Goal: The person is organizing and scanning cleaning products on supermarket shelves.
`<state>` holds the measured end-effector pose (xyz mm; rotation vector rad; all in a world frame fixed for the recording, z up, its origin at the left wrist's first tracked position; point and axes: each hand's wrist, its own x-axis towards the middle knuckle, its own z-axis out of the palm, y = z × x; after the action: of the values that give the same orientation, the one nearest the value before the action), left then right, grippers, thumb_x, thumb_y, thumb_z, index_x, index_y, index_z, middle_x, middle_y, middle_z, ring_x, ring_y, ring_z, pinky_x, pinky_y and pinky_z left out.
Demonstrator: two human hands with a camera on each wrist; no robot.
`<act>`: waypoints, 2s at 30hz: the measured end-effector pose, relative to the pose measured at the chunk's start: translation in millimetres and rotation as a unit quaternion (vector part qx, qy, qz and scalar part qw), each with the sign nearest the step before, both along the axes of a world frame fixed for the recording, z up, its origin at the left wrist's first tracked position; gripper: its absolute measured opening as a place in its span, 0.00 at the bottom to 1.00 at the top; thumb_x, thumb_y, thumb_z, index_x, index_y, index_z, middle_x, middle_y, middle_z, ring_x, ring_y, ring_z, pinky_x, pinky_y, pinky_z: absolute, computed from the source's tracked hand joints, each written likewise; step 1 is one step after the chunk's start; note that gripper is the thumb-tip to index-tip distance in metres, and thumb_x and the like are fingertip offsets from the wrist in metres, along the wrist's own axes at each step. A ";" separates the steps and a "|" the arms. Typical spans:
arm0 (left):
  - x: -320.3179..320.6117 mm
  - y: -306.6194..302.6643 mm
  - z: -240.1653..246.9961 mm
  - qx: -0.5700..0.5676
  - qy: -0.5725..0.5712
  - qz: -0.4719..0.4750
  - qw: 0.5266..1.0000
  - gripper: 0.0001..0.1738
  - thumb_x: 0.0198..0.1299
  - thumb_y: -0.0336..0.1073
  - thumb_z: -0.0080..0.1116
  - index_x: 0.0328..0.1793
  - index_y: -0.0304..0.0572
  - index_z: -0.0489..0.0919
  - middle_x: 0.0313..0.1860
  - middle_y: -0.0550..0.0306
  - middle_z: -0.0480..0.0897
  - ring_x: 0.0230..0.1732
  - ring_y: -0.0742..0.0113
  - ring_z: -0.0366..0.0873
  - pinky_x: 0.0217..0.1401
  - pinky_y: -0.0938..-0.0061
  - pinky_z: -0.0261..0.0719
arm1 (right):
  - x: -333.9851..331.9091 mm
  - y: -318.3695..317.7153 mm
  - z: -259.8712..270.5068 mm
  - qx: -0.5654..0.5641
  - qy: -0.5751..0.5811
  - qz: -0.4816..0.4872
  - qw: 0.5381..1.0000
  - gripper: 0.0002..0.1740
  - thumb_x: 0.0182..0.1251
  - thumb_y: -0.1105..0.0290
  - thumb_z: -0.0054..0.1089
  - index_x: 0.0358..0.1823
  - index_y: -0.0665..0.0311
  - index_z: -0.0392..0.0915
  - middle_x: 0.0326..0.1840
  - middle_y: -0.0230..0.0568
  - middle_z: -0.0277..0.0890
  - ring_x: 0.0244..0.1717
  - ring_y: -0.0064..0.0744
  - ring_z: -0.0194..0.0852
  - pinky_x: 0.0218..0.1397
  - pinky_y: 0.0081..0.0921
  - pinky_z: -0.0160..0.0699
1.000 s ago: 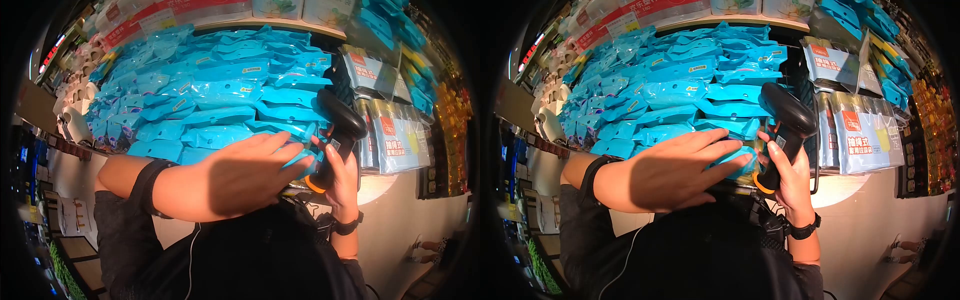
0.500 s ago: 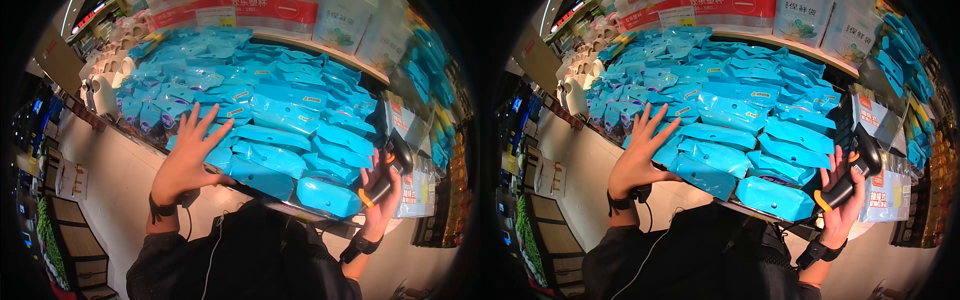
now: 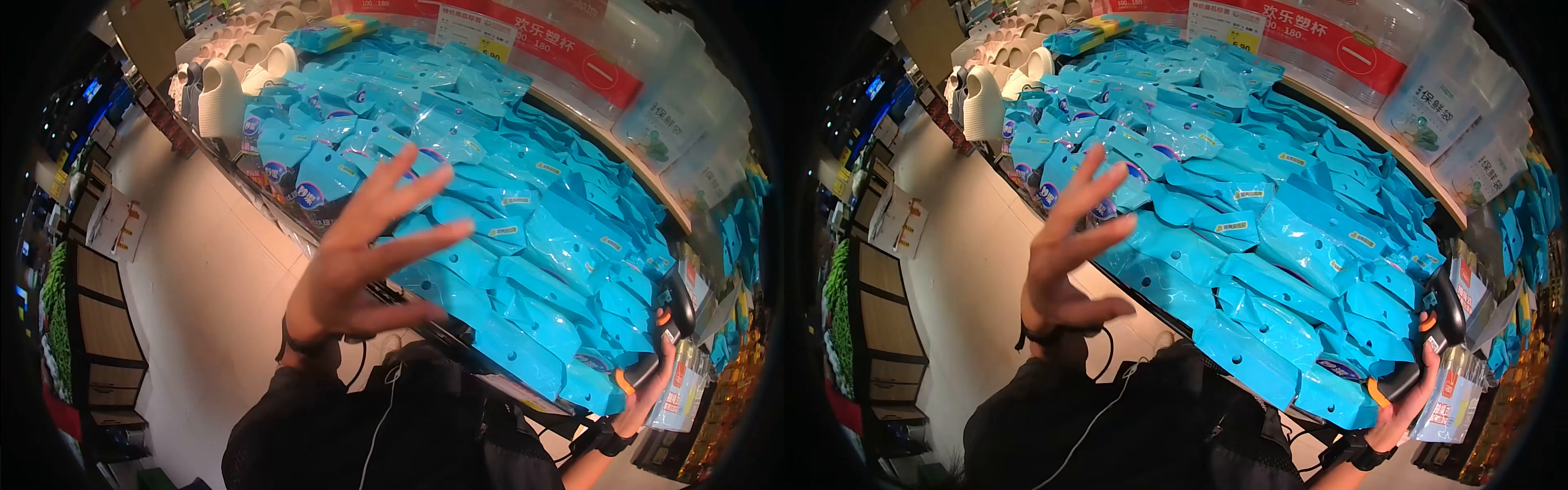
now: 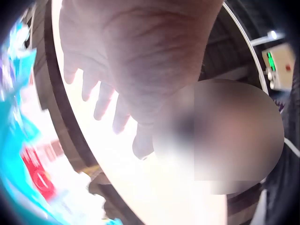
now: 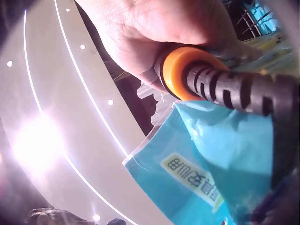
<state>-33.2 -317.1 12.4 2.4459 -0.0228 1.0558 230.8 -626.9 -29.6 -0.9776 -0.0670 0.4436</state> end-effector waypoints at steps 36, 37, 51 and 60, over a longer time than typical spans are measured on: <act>55.3 357.4 1.2 0.186 0.135 0.428 0.874 0.34 0.42 0.37 0.61 0.60 0.69 0.68 0.62 0.58 0.67 0.64 0.44 0.57 0.65 0.47 0.51 | 46.4 -47.6 -32.9 -0.018 -0.224 -0.012 0.974 0.27 0.66 0.57 0.36 0.64 0.60 0.58 0.64 0.39 0.61 0.63 0.30 0.58 0.60 0.24 0.57; 57.0 363.4 -2.9 0.219 0.084 0.411 0.881 0.30 0.43 0.36 0.60 0.57 0.65 0.72 0.56 0.59 0.71 0.61 0.50 0.62 0.61 0.53 0.58 | 50.0 -50.0 -36.7 -0.036 -0.245 -0.024 0.969 0.27 0.66 0.56 0.36 0.65 0.59 0.58 0.64 0.38 0.61 0.63 0.29 0.58 0.59 0.23 0.57; 38.2 192.9 113.8 -0.234 0.028 -0.113 0.965 0.29 0.58 0.49 0.55 0.55 0.31 0.68 0.43 0.53 0.78 0.43 0.72 0.75 0.43 0.79 0.74 | -43.6 -52.0 22.6 0.295 -0.299 0.009 0.908 0.25 0.63 0.71 0.44 0.61 0.66 0.53 0.42 0.38 0.58 0.27 0.20 0.56 0.31 0.15 0.68; 47.2 144.8 106.6 -0.233 0.154 -0.114 0.953 0.32 0.56 0.51 0.56 0.55 0.28 0.68 0.41 0.55 0.77 0.41 0.75 0.75 0.42 0.83 0.74 | -165.0 15.2 73.0 -0.153 -0.228 0.133 0.952 0.45 0.43 0.73 0.66 0.64 0.68 0.51 0.54 0.54 0.66 0.33 0.35 0.72 0.33 0.25 0.73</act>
<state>14.0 -172.3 118.9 2.0837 0.0394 0.4997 65.7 -611.7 43.4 -1.3717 -0.5667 0.4743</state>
